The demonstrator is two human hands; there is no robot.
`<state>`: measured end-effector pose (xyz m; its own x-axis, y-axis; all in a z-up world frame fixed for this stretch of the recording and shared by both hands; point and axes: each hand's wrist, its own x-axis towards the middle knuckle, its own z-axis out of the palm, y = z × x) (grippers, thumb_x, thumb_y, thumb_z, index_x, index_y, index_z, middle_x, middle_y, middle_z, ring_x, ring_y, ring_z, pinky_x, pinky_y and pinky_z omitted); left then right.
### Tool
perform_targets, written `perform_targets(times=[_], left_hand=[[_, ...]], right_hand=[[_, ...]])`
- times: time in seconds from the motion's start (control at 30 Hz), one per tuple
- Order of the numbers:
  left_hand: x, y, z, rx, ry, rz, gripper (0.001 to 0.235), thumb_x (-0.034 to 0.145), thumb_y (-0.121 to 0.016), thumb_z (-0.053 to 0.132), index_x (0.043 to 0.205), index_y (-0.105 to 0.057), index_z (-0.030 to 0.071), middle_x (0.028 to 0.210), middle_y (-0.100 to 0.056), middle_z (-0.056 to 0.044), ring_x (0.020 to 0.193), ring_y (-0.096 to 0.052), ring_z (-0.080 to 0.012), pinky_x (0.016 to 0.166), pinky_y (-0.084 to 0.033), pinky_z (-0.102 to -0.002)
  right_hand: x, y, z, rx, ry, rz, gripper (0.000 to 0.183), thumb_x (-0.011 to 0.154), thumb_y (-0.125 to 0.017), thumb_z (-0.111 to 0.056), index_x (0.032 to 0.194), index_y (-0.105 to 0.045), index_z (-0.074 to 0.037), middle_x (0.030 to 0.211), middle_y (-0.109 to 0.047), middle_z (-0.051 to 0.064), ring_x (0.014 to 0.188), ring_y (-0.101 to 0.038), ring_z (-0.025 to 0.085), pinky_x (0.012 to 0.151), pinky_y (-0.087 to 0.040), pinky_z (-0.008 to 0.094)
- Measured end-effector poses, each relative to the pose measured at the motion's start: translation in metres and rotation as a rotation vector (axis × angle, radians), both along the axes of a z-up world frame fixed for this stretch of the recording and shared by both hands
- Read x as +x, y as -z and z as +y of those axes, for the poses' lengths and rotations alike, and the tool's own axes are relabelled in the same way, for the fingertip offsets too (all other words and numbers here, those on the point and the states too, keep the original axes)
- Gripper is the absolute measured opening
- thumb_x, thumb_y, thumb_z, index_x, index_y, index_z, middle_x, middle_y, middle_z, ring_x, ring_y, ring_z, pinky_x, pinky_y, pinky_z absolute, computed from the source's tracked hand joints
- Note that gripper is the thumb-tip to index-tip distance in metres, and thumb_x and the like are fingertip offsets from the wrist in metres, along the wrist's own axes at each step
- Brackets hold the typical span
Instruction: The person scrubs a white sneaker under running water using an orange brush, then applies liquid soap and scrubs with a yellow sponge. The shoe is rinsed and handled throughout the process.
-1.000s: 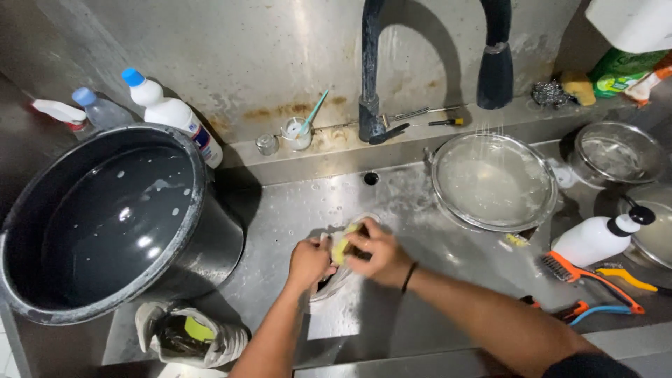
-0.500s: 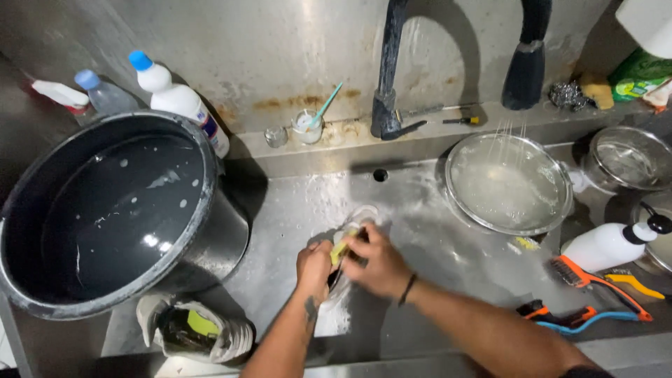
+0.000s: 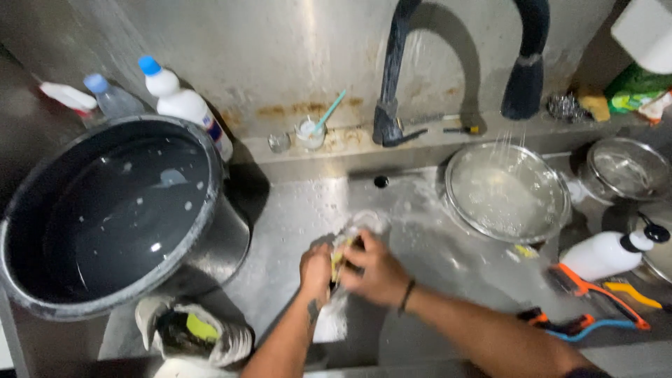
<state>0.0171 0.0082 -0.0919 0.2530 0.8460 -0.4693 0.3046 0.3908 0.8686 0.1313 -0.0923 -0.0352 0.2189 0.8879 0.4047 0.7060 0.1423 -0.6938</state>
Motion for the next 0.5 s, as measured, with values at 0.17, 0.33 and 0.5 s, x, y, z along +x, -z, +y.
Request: perform_targets(times=[0.17,0.33,0.5], left_hand=[[-0.004,0.020,0.016,0.105,0.112,0.099,0.033,0.093,-0.052,0.020,0.093,-0.072,-0.007,0.092,-0.070,-0.027,0.096,-0.063,-0.0366,0.088,-0.051,-0.050],[-0.007,0.015,0.006,-0.031,-0.083,-0.090,0.029,0.084,-0.061,0.020,0.074,-0.071,-0.006,0.060,-0.060,-0.023,0.066,-0.058,-0.0289,0.061,-0.050,-0.045],[-0.005,-0.123,-0.011,0.042,0.239,0.351,0.033,0.077,-0.062,0.035,0.097,-0.079,0.015,0.098,-0.080,0.000,0.097,-0.072,-0.0164,0.084,-0.051,-0.031]], right_hand=[[0.031,0.009,0.021,-0.249,0.119,0.080,0.046,0.083,-0.078,-0.040,0.120,-0.067,-0.017,0.132,-0.046,0.024,0.119,-0.048,0.042,0.099,-0.043,0.049],[0.058,0.017,0.024,-0.138,0.160,0.075,0.036,0.075,-0.083,-0.035,0.094,-0.072,-0.008,0.094,-0.071,0.020,0.088,-0.070,0.039,0.079,-0.057,0.045],[0.120,-0.105,-0.003,-0.514,0.396,0.231,0.054,0.083,-0.073,-0.043,0.129,-0.067,-0.015,0.134,-0.055,0.010,0.112,-0.065,0.027,0.097,-0.059,0.038]])
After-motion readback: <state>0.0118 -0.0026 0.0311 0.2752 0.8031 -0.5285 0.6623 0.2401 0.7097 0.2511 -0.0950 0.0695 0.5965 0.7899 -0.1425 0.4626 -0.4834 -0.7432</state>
